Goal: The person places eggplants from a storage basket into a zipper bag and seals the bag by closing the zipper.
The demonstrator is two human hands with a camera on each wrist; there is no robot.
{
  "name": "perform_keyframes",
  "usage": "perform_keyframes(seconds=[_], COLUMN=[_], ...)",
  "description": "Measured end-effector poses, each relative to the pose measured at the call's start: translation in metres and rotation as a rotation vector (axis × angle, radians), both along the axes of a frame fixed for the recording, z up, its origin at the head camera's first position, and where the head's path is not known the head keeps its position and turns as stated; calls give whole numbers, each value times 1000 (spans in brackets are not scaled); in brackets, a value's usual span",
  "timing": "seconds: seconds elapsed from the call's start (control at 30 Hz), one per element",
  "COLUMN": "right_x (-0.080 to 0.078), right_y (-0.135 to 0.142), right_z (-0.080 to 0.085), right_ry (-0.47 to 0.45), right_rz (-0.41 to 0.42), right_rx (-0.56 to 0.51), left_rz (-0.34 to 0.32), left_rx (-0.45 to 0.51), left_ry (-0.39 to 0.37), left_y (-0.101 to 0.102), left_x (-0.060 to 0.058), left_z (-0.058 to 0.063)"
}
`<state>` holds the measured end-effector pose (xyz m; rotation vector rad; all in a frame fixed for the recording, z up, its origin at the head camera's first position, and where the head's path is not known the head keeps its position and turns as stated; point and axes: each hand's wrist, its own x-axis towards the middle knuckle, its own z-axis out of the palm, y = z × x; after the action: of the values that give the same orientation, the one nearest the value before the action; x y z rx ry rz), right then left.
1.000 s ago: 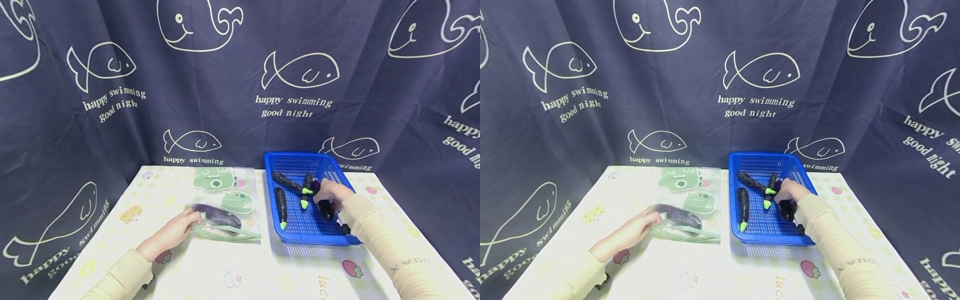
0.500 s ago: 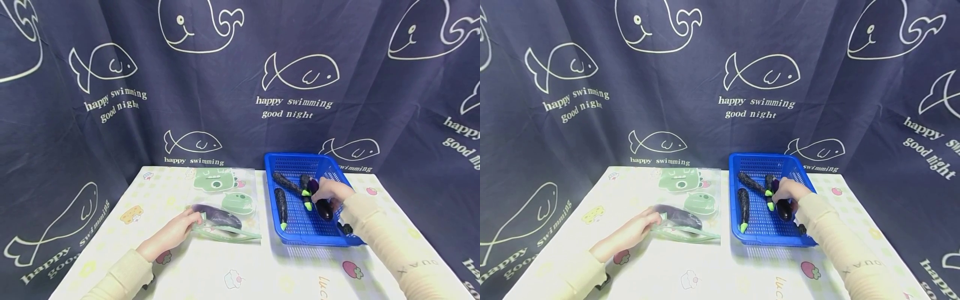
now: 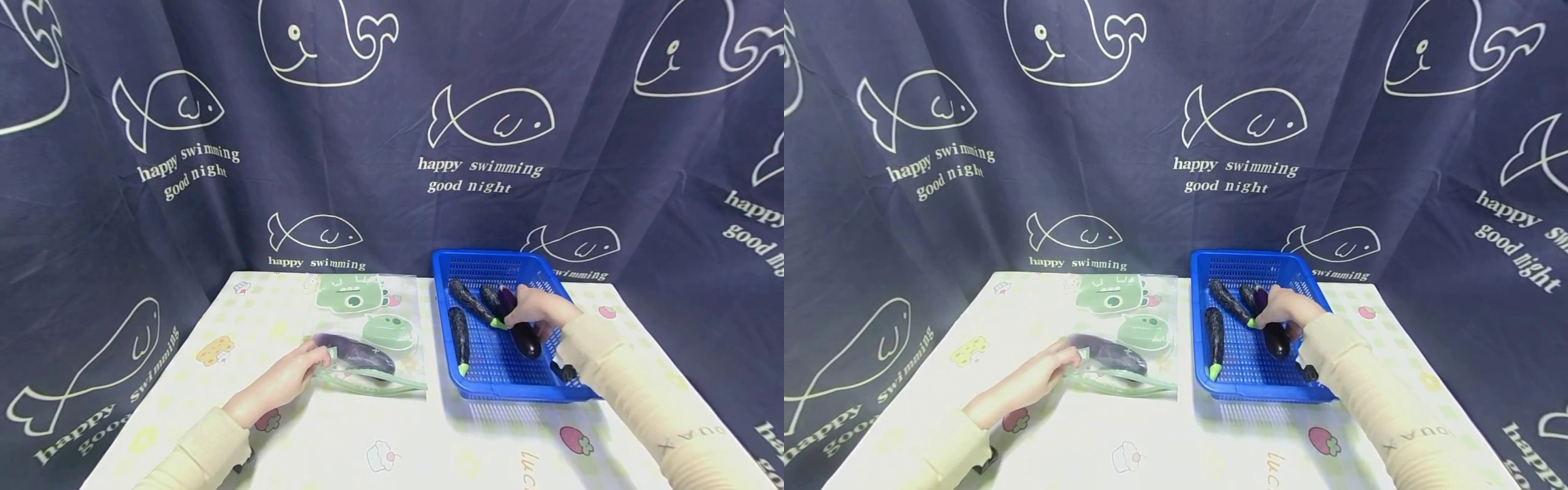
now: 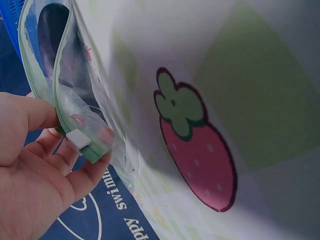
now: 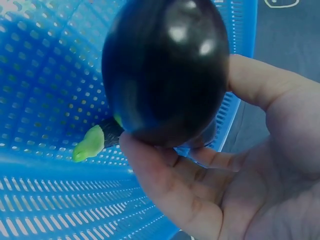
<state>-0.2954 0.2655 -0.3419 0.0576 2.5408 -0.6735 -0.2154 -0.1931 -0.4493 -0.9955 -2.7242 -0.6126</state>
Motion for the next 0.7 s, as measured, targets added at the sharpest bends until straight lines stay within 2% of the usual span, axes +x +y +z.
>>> perform_keyframes(seconds=[0.7], right_x=[8], right_y=[-12], right_z=[12], right_ry=[85], right_rz=[78], right_rx=[-14], left_rz=[4], left_rx=[4], left_ry=[-14], left_y=[-1], left_x=[-4], left_z=[-5])
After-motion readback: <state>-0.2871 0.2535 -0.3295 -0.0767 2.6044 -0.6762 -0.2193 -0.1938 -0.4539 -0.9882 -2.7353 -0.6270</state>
